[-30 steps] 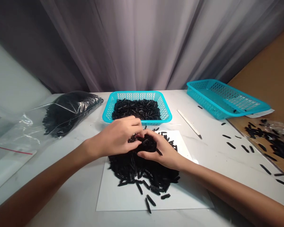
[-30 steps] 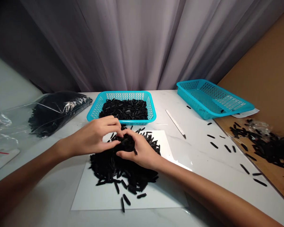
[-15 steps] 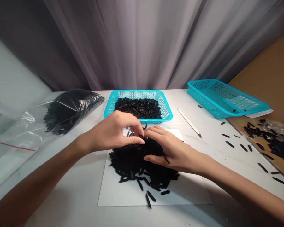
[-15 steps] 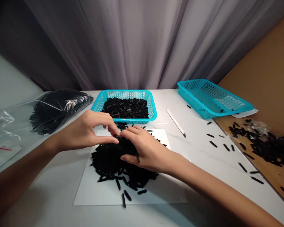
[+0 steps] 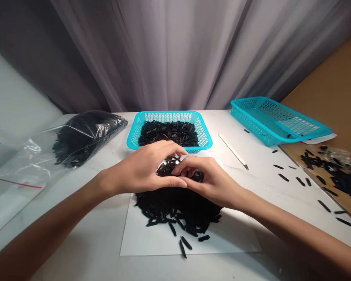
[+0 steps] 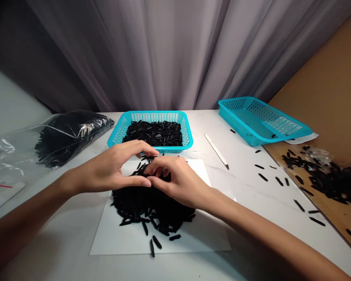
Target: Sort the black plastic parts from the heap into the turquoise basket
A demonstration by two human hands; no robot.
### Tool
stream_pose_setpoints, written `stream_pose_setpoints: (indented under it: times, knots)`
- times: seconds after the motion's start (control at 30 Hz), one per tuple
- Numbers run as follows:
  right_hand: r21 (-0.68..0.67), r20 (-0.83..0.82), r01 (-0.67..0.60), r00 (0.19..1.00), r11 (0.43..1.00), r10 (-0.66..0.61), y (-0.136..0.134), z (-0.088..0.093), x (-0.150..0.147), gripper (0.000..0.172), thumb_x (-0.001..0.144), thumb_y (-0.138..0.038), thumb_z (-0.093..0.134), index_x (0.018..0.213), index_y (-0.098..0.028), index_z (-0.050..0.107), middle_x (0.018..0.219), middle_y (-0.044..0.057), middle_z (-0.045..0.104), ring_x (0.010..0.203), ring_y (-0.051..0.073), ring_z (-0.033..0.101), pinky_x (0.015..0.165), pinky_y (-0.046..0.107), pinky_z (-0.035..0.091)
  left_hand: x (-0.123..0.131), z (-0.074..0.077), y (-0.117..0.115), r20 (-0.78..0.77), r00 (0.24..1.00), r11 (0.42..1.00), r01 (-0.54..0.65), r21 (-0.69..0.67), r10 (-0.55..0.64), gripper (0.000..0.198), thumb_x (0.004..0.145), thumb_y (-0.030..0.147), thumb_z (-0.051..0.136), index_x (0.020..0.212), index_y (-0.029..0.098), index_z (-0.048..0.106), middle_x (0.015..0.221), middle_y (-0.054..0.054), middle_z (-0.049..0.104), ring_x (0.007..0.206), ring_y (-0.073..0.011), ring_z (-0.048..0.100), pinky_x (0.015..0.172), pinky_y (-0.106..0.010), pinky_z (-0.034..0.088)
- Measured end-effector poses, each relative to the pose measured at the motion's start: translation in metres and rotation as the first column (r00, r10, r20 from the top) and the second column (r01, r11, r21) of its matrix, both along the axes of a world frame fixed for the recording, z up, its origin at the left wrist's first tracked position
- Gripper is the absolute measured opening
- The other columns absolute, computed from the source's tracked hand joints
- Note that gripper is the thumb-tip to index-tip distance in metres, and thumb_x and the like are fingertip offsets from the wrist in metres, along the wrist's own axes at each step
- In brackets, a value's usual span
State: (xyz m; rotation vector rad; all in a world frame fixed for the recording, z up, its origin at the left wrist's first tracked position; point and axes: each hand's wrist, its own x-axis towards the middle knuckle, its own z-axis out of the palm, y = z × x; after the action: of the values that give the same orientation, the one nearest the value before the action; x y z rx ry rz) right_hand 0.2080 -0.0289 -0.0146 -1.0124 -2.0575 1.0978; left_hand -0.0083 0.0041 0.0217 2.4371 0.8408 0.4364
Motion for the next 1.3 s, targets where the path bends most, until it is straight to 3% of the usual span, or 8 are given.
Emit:
stream_pose_setpoints:
  times: [0.13, 0.27, 0.37, 0.53, 0.63, 0.73, 0.9, 1.3]
  knots:
    - [-0.37, -0.351, 0.009, 0.925, 0.929, -0.149, 0.005, -0.004, 0.001, 0.023, 0.097, -0.044, 0.059, 0.096, -0.021, 0.062, 0.076, -0.001, 0.067, 0.053, 0.011, 0.059, 0.047, 0.023, 0.045, -0.002, -0.002, 0.001, -0.019, 1.0, 0.999, 0.012, -0.048, -0.013, 0.066, 0.082, 0.052, 0.076, 0.137, 0.025, 0.05, 0.133, -0.006, 0.062, 0.121, -0.024, 0.059, 0.099, -0.036, 0.05]
    - [-0.363, -0.307, 0.072, 0.932, 0.929, -0.192, 0.011, -0.005, 0.004, 0.031, 0.095, -0.05, 0.061, 0.091, -0.02, 0.06, 0.057, -0.007, 0.056, 0.041, 0.007, 0.041, 0.039, 0.02, 0.028, -0.006, -0.005, 0.002, -0.102, 0.994, 0.995, 0.024, -0.096, -0.034, 0.081, 0.08, 0.059, 0.074, 0.147, 0.028, 0.041, 0.142, -0.008, 0.057, 0.128, -0.0275, 0.056, 0.1, -0.038, 0.05]
    - [-0.248, -0.241, -0.053, 0.971, 0.967, -0.008, 0.01, 0.007, 0.007, 0.034, 0.099, -0.049, 0.054, 0.094, -0.019, 0.068, 0.073, 0.001, 0.066, 0.071, 0.015, 0.062, 0.069, 0.027, 0.051, -0.009, -0.005, 0.004, -0.221, 0.972, 0.989, 0.051, -0.141, -0.081, 0.082, 0.075, 0.058, 0.079, 0.145, 0.029, 0.045, 0.141, -0.008, 0.058, 0.129, -0.0297, 0.057, 0.099, -0.037, 0.05]
    - [-0.242, -0.03, -0.275, 0.961, 0.931, 0.276, -0.004, 0.037, 0.025, 0.042, 0.103, -0.052, 0.041, 0.122, -0.029, 0.071, 0.13, 0.003, 0.068, 0.127, 0.026, 0.058, 0.113, 0.044, 0.041, -0.028, -0.016, 0.006, -0.283, 0.948, 0.982, 0.103, -0.159, -0.145, 0.105, 0.064, 0.051, 0.089, 0.153, 0.03, 0.037, 0.152, -0.01, 0.049, 0.141, -0.0333, 0.046, 0.11, -0.04, 0.045]
    - [-0.285, -0.016, -0.189, 0.981, 0.94, 0.192, -0.011, 0.031, 0.043, 0.048, 0.099, -0.061, 0.045, 0.133, -0.035, 0.065, 0.146, 0.0, 0.059, 0.143, 0.028, 0.046, 0.12, 0.047, 0.033, -0.053, -0.035, 0.002, -0.262, 0.954, 0.98, 0.099, -0.175, -0.144, 0.118, 0.064, 0.057, 0.087, 0.159, 0.031, 0.022, 0.162, -0.012, 0.034, 0.149, -0.0357, 0.034, 0.118, -0.044, 0.038]
    - [-0.382, -0.342, -0.155, 0.939, 0.911, 0.016, -0.01, 0.007, 0.054, 0.049, 0.096, -0.067, 0.044, 0.123, -0.035, 0.068, 0.142, 0.002, 0.063, 0.14, 0.029, 0.05, 0.115, 0.051, 0.041, -0.074, -0.057, -0.006, -0.287, 0.956, 0.979, -0.003, -0.203, -0.056, 0.131, 0.062, 0.067, 0.084, 0.162, 0.029, 0.007, 0.169, -0.014, 0.015, 0.154, -0.0381, 0.022, 0.123, -0.05, 0.031]
    - [-0.547, -0.556, -0.103, 0.786, 0.831, -0.269, 0.0, -0.012, 0.043, 0.034, 0.1, -0.051, 0.042, 0.108, -0.028, 0.066, 0.115, 0.007, 0.076, 0.111, 0.026, 0.072, 0.1, 0.05, 0.054, -0.068, -0.081, -0.007, -0.22, 0.968, 0.977, -0.153, -0.15, 0.118, 0.088, 0.092, 0.064, 0.055, 0.161, 0.025, 0.017, 0.168, -0.013, 0.018, 0.154, -0.0331, 0.022, 0.126, -0.052, 0.024]
    - [-0.073, -0.007, 0.169, 0.985, 0.983, -0.17, -0.016, -0.035, 0.098, 0.036, 0.099, -0.05, 0.052, 0.118, -0.024, 0.068, 0.131, 0.012, 0.068, 0.126, 0.031, 0.06, 0.112, 0.054, 0.041, -0.007, -0.089, 0.012, -0.095, 0.979, 0.977, -0.191, -0.092, 0.182, 0.071, 0.096, 0.064, 0.047, 0.15, 0.019, 0.039, 0.153, -0.017, 0.044, 0.144, -0.0297, 0.04, 0.12, -0.05, 0.033]
